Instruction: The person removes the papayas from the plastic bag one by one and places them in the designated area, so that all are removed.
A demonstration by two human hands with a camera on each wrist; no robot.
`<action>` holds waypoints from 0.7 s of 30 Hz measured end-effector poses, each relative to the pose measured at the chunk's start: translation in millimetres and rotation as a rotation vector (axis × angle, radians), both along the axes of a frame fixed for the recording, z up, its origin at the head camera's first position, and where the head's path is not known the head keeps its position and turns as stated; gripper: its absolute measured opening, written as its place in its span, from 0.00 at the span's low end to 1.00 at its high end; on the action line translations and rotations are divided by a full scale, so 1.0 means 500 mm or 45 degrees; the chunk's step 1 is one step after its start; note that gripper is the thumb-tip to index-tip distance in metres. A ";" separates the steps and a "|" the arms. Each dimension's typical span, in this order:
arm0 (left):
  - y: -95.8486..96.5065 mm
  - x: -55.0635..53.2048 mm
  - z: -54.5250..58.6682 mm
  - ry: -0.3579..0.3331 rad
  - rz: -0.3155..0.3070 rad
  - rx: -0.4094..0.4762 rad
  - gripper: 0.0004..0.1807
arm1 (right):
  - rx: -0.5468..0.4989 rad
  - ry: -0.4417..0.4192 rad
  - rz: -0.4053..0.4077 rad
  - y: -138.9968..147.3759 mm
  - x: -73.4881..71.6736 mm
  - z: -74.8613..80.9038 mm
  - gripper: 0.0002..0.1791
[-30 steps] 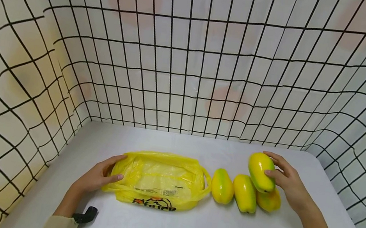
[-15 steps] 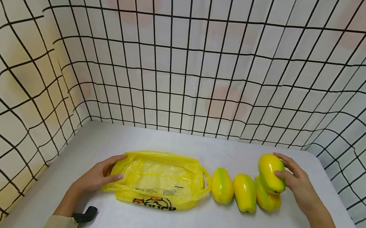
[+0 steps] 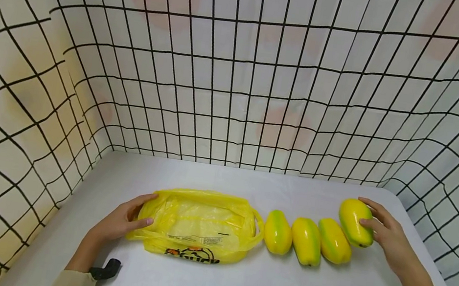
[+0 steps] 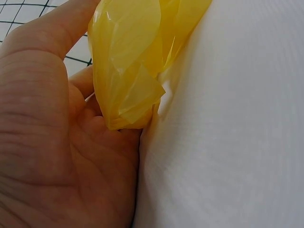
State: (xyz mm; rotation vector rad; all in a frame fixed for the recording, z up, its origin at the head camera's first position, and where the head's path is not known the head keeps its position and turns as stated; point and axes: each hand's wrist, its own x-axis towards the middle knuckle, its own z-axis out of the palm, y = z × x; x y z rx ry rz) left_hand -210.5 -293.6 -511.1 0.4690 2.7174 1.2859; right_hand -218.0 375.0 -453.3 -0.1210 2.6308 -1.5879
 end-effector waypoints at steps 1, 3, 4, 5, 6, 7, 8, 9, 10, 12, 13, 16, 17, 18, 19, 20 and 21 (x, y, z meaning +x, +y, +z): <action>-0.001 0.000 0.000 0.001 -0.006 0.002 0.37 | -0.003 -0.002 0.004 0.003 0.000 -0.002 0.30; -0.001 0.001 -0.001 0.002 -0.008 0.006 0.36 | 0.025 -0.010 0.000 0.009 0.001 -0.006 0.30; -0.002 0.002 -0.001 0.001 -0.006 0.006 0.36 | 0.049 -0.014 -0.007 0.012 0.001 -0.008 0.30; -0.002 0.002 -0.001 -0.003 -0.003 0.007 0.36 | 0.066 -0.017 -0.008 0.015 0.002 -0.009 0.30; -0.002 0.002 -0.001 -0.006 0.002 0.005 0.37 | 0.084 -0.026 -0.015 0.018 0.002 -0.011 0.30; -0.002 0.002 -0.002 -0.011 0.003 0.004 0.37 | 0.101 -0.032 -0.021 0.020 0.002 -0.012 0.30; -0.002 0.002 -0.003 -0.019 0.010 0.007 0.37 | 0.113 -0.035 -0.023 0.023 0.003 -0.013 0.30; -0.002 0.001 -0.003 -0.017 0.009 -0.001 0.37 | 0.118 -0.038 -0.024 0.025 0.003 -0.014 0.30; -0.002 0.000 -0.003 -0.023 0.016 0.000 0.37 | 0.118 -0.039 -0.024 0.028 0.003 -0.015 0.30; -0.002 -0.001 -0.004 -0.022 0.017 -0.005 0.38 | 0.107 -0.043 -0.021 0.032 0.003 -0.016 0.31; -0.002 -0.001 -0.004 -0.021 0.017 -0.009 0.38 | 0.107 -0.040 -0.015 0.034 0.003 -0.017 0.31; 0.000 -0.002 -0.002 -0.008 0.016 -0.030 0.38 | 0.117 -0.046 -0.020 0.039 0.002 -0.021 0.32; 0.000 -0.002 -0.002 -0.006 0.015 -0.035 0.38 | 0.116 -0.049 -0.015 0.041 0.002 -0.022 0.32; 0.000 -0.002 -0.001 -0.009 0.018 -0.035 0.38 | 0.120 -0.055 -0.016 0.043 0.001 -0.024 0.32; 0.000 -0.002 -0.001 -0.009 0.017 -0.036 0.38 | 0.126 -0.059 -0.011 0.045 0.001 -0.025 0.32; 0.000 -0.002 -0.001 -0.007 0.019 -0.037 0.38 | 0.128 -0.071 -0.007 0.047 0.001 -0.027 0.32; 0.000 -0.002 -0.001 -0.006 0.018 -0.041 0.38 | 0.125 -0.083 0.000 0.049 0.002 -0.028 0.32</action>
